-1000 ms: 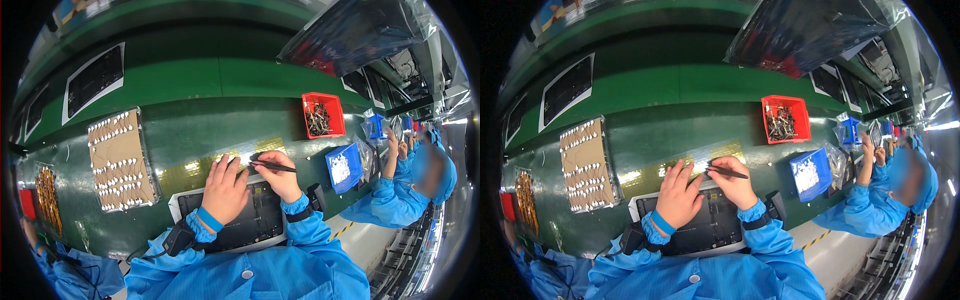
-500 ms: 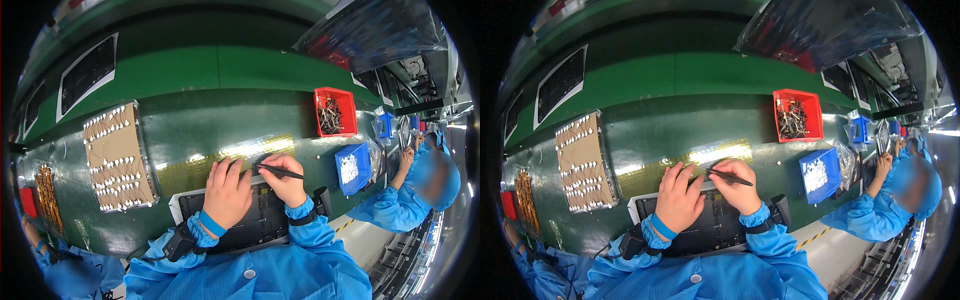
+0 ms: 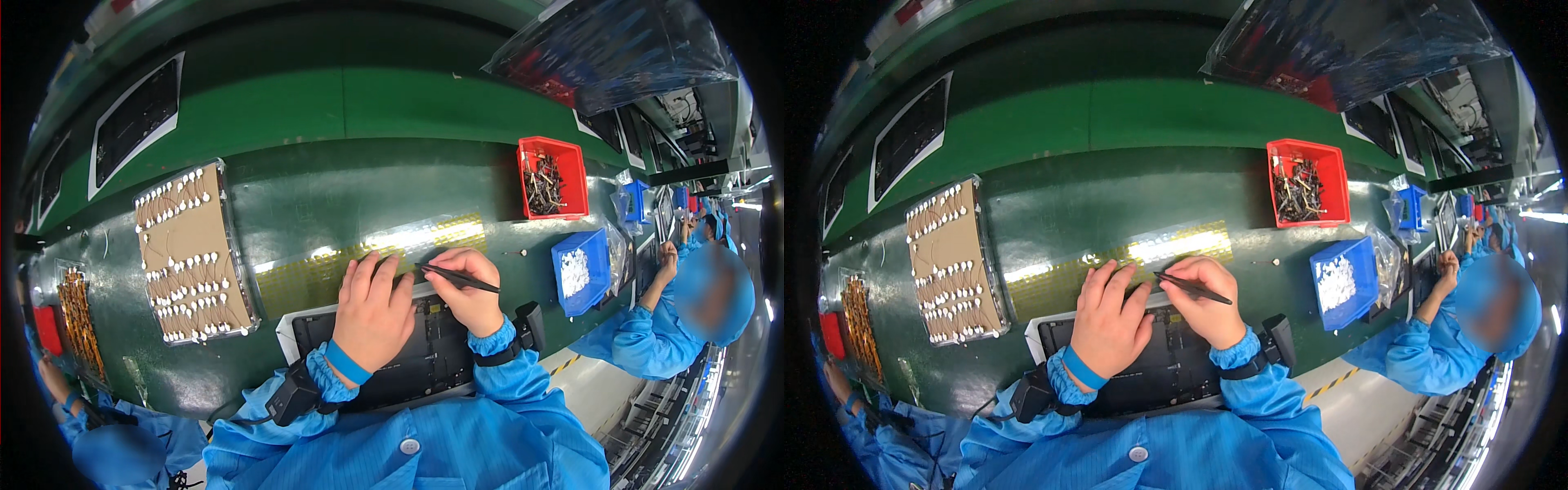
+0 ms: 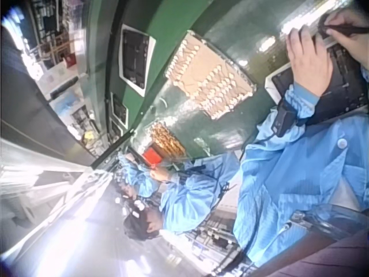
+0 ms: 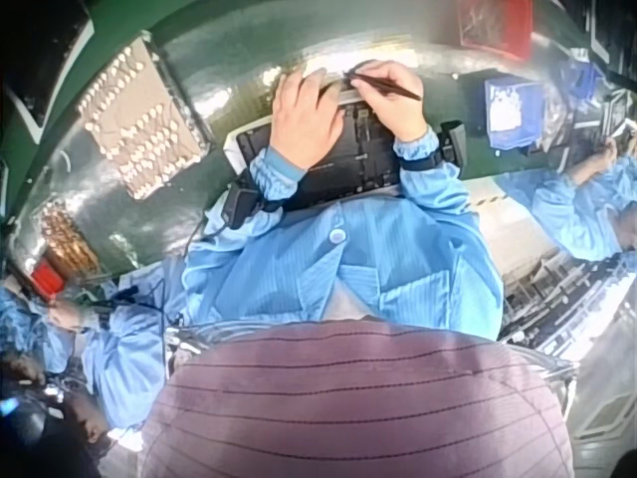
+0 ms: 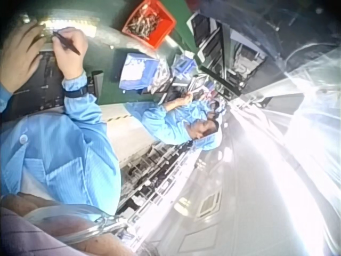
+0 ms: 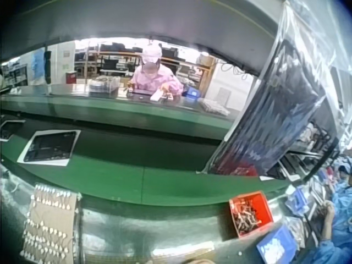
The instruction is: The person assembles electronic device components by applying adhesive tape strips to a circuit board with an applicator tool, then mounting an electronic device shell over it and securing it with small screws using tweezers.
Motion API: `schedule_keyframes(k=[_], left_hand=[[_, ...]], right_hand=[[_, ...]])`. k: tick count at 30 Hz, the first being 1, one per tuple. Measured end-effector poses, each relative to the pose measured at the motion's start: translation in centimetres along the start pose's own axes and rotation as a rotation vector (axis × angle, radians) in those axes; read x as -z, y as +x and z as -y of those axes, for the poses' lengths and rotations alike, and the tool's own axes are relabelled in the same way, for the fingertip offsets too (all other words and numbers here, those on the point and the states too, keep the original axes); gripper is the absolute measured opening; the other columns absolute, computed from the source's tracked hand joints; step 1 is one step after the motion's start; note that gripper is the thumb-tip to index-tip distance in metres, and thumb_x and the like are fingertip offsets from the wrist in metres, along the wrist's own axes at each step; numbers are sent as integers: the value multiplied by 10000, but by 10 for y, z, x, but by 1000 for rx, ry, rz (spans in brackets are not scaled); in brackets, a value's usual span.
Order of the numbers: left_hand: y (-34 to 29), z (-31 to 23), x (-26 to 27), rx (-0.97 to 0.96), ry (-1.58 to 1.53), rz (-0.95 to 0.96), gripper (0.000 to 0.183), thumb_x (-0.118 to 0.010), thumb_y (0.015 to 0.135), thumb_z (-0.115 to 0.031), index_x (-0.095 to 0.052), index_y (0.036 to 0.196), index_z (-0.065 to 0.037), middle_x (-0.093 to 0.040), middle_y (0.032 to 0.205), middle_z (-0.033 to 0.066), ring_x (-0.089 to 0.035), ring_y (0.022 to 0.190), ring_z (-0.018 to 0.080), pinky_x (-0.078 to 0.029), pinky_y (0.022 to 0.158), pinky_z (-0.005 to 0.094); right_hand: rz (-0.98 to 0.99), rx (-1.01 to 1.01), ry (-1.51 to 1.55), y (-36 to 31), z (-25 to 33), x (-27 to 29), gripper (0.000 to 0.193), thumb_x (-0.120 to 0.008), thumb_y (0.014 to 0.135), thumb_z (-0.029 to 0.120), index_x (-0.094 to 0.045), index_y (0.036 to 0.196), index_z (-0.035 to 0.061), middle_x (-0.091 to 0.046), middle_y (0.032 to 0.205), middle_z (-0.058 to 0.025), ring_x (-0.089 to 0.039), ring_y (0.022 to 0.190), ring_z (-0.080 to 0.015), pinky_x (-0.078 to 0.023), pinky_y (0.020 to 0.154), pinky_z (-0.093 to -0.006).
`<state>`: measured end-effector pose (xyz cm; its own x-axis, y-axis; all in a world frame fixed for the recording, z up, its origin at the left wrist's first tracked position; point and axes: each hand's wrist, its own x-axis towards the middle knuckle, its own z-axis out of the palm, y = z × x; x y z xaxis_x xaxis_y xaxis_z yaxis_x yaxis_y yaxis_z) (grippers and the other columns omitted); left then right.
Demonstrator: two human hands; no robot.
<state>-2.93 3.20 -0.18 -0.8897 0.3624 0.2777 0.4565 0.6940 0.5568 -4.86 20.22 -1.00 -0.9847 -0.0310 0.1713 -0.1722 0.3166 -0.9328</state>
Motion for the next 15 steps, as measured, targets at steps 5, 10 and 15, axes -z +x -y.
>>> schedule_keyframes(k=[5, 10, 15], left_hand=[[0, 0, 0, -4, 9, -1, 408, -658, 647, -149, -568, 1032, -48, -453, 1165, 154, -384, 1136, 357, -335, 946, 520], [-1, 0, 0, -11, 10, -15, 399, -654, 653, -157, -570, 1028, -51, -457, 1161, 151, -384, 1137, 353, -333, 948, 515], [-2, 0, -1, -11, 7, -18, 406, -650, 659, -162, -564, 1042, -57, -459, 1160, 150, -381, 1140, 352, -329, 951, 513]], right_hand=[[-16, -38, 130, -3, 1, 1, 175, -689, 675, -55, -560, 785, -10, -615, 843, -113, -594, 776, -171, -483, 689, -275], [-56, -99, 249, -4, 1, 1, 162, -679, 691, -51, -560, 795, -16, -613, 865, -117, -594, 803, -164, -488, 707, -272], [-17, -73, 131, -2, 2, -1, 163, -680, 694, -45, -561, 800, -11, -614, 870, -112, -597, 815, -169, -489, 717, -272]])
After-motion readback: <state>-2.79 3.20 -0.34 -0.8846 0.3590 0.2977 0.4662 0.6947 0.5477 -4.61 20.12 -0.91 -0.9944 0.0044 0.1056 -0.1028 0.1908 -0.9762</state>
